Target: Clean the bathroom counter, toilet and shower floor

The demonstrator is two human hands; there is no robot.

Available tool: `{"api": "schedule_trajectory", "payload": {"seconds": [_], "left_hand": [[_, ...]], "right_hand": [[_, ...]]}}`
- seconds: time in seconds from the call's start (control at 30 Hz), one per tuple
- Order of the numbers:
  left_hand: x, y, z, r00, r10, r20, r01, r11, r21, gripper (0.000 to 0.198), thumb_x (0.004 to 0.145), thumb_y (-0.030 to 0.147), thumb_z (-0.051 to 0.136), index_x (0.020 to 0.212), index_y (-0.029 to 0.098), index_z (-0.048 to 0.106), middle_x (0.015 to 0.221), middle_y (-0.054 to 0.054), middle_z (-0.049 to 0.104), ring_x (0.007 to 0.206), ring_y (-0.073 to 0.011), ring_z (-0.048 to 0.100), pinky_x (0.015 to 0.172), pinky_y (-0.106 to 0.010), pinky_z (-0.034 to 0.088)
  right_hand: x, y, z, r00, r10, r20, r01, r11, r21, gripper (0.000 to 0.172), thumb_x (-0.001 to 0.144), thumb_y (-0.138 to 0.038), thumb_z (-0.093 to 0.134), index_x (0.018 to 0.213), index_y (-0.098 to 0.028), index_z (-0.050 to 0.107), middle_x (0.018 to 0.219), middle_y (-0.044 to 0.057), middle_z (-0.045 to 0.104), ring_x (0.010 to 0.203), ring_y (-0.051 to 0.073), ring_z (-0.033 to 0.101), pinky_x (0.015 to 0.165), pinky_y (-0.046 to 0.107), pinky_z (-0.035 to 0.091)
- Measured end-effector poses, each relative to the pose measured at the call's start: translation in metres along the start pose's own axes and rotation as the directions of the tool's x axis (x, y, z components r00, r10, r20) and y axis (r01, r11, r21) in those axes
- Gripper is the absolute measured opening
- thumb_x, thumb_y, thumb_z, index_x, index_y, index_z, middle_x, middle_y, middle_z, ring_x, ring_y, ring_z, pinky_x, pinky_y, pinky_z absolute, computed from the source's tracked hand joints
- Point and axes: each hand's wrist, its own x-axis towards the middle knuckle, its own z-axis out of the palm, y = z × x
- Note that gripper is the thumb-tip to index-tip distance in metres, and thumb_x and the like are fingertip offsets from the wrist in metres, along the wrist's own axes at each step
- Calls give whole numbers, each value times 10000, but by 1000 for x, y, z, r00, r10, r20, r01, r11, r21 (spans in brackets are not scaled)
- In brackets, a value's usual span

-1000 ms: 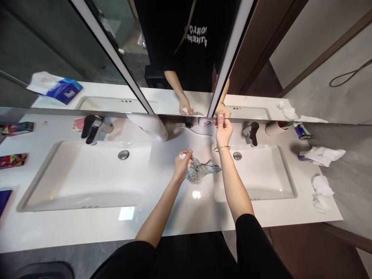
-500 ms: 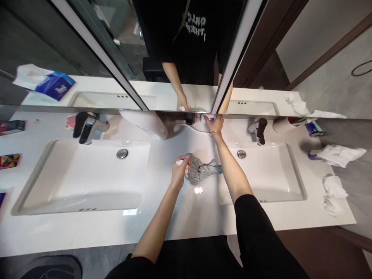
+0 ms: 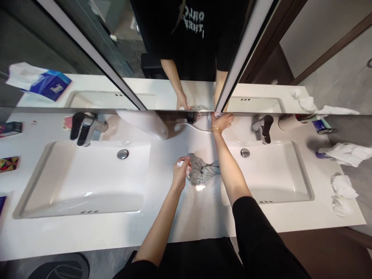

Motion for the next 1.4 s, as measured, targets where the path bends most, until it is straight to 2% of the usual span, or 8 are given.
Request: {"api": "schedule_trajectory", "payload": {"seconds": [0.13,0.23,0.47,0.63,0.83,1.07,1.27,1.4], "left_hand": [[6,0,-6,999,-22,31,25,996,-81,461,639,515,793,801,154,557,629,57,547,468,-46,469,436,-177,317],[10,1,-14,999,-28,40,33,992,-120,469,643,521,793,812,148,564,638,59,544,466,-43,472,437,-175,317],[16,2,-28,997,-68,29,73,975,-211,464,618,484,823,799,149,557,631,68,532,449,-40,467,405,-170,300],[31,9,-23,979,-176,107,205,892,-403,472,659,495,817,852,138,577,675,45,581,452,-39,480,388,-159,302],[52,16,-2,933,-247,262,356,733,-579,325,812,439,723,833,139,599,703,9,627,514,-66,555,461,-177,392],[47,14,5,946,-251,207,324,784,-530,220,753,226,786,781,120,595,629,25,582,516,-56,519,467,-173,346],[40,19,-7,951,-215,222,301,804,-513,376,645,219,858,697,141,494,544,71,475,459,-24,421,413,-145,261],[35,12,-17,950,-203,239,296,832,-469,451,593,266,884,702,159,459,537,84,455,451,-22,398,402,-144,253]], "right_hand": [[-28,-5,17,877,-306,369,323,946,17,310,918,-212,454,1193,-178,592,1152,123,634,1046,230,596,960,393,466],[-27,-19,39,725,-208,657,445,869,-216,359,942,-184,440,1259,-211,606,1128,137,690,1037,248,647,905,371,493],[-6,-36,66,728,-46,685,446,790,-421,355,940,-109,423,1210,-107,655,1217,226,664,1141,280,638,915,366,490],[-28,-25,22,742,-122,659,436,835,-336,324,957,-198,431,1162,-107,666,1084,187,710,983,246,673,828,328,493],[-108,4,-61,416,-583,698,442,800,405,247,877,-385,598,844,-194,753,810,49,614,777,167,584,759,294,489],[-105,26,-68,209,-541,815,14,835,550,363,869,-492,582,1016,-212,759,944,63,680,898,195,633,819,344,517],[-54,35,-12,675,-396,622,435,895,98,380,882,-386,562,1170,-179,698,1187,135,666,1117,291,544,959,456,408],[-49,33,6,626,-463,628,675,725,-137,291,903,-278,541,1114,-189,720,1252,144,618,1201,308,450,990,471,301]]}}
